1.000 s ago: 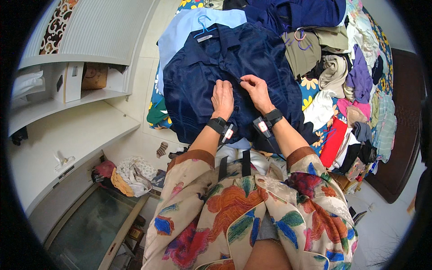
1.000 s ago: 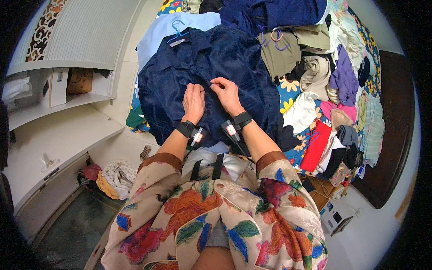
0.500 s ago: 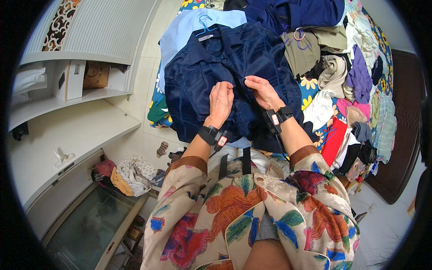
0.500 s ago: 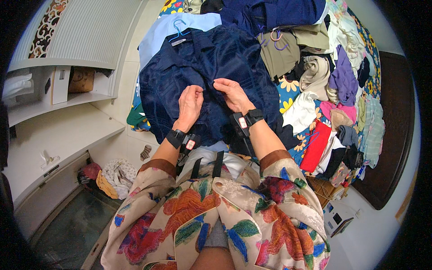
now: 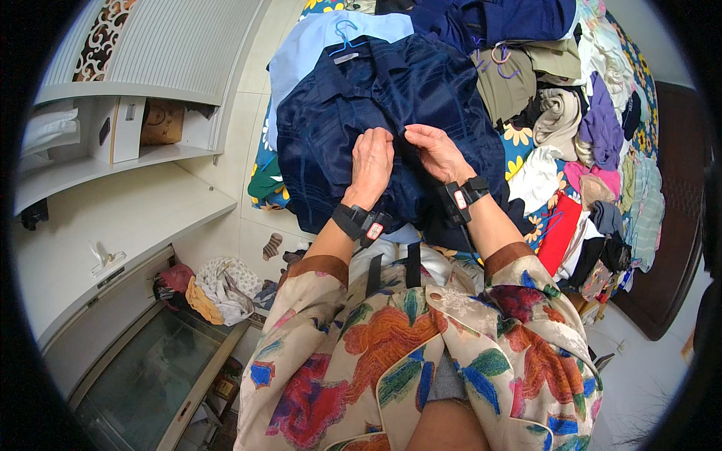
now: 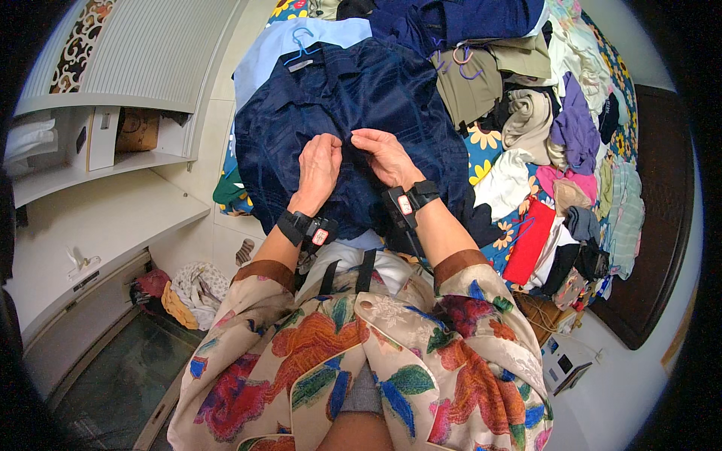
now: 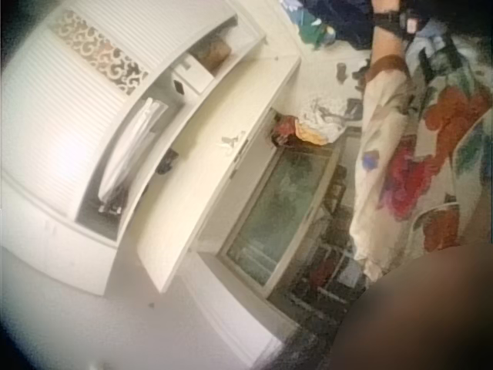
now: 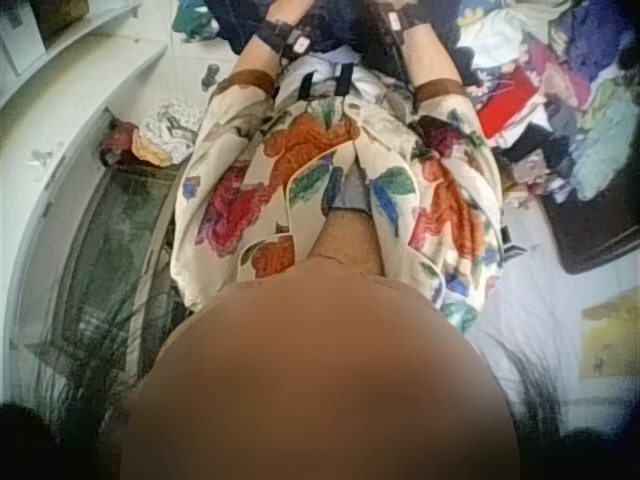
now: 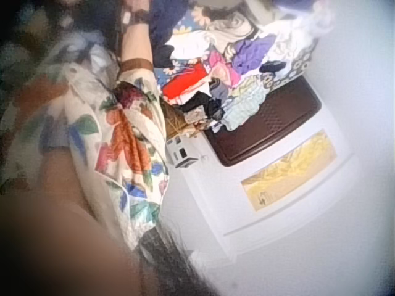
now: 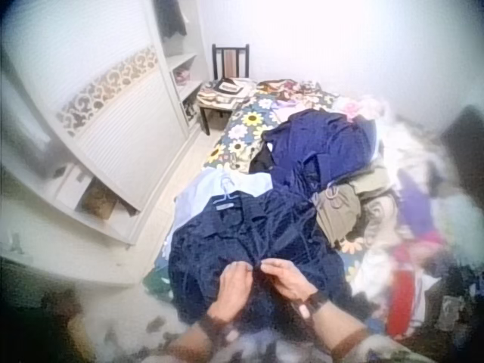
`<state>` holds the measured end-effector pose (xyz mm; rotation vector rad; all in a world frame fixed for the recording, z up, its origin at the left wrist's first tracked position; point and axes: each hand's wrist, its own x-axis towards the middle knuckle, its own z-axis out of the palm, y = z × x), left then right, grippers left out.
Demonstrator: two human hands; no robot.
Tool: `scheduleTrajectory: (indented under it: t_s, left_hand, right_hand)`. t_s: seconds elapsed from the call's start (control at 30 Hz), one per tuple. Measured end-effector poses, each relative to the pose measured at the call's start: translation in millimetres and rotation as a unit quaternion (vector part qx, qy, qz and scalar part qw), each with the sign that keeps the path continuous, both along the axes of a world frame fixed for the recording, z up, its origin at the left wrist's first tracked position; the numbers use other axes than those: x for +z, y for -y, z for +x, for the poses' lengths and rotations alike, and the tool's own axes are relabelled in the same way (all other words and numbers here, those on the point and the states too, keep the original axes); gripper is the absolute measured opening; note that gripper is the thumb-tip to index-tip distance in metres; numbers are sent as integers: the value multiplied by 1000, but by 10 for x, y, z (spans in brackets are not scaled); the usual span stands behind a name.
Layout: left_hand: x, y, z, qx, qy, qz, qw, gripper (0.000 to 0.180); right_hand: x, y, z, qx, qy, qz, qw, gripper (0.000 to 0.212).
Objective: The person folds a dark blue shirt, a light blue shirt, a purple towel, and dark pants on a bed. The person places the folded items into a closet.
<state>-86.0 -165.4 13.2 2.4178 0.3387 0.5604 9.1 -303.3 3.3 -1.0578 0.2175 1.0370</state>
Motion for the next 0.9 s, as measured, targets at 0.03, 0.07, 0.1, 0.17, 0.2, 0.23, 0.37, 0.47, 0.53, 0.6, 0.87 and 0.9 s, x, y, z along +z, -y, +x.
scheduleTrajectory:
  t_s: [0.03,0.07,0.1,0.17,0.2,0.23,0.37,0.47,0.53,0.6,0.87,0.9]
  left_hand:
    - [-11,9,-4,6,6,-16,1000,10]
    - [-23,17,-3,17,6,-37,999,10]
    - [-30,25,-7,27,4,-59,998,10]
    - [-36,33,-12,34,6,-99,995,9]
    - [-34,32,-14,40,9,-119,992,8]
    - [-30,28,-15,38,8,-133,990,8]
    - [-15,-6,-6,38,-2,-189,981,9]
    - [-11,-21,-4,41,-15,-226,973,10]
    - [-13,-20,-5,42,-21,-237,970,10]
    - [-24,-14,-6,46,-30,-234,971,10]
    - [-207,-15,-5,41,-59,-457,887,10]
    - [-242,-25,-8,54,-68,-476,875,12]
  right_hand:
    - [9,-11,-4,-3,13,5,1000,17]
    - [13,-25,-5,8,18,-17,1000,17]
    - [14,-38,-14,17,28,-27,999,16]
    - [15,-54,-26,25,33,-41,998,17]
    - [15,-59,-33,24,29,-44,998,17]
    - [17,-61,-39,22,25,-47,998,17]
    - [42,-67,-47,23,59,-38,997,16]
    - [83,-94,-55,33,118,-85,989,13]
    - [113,-117,-62,42,174,-120,977,12]
    - [136,-130,-64,47,177,-98,978,12]
    - [75,-111,-15,90,143,-63,984,6]
    - [50,-121,-22,103,170,-84,976,5]
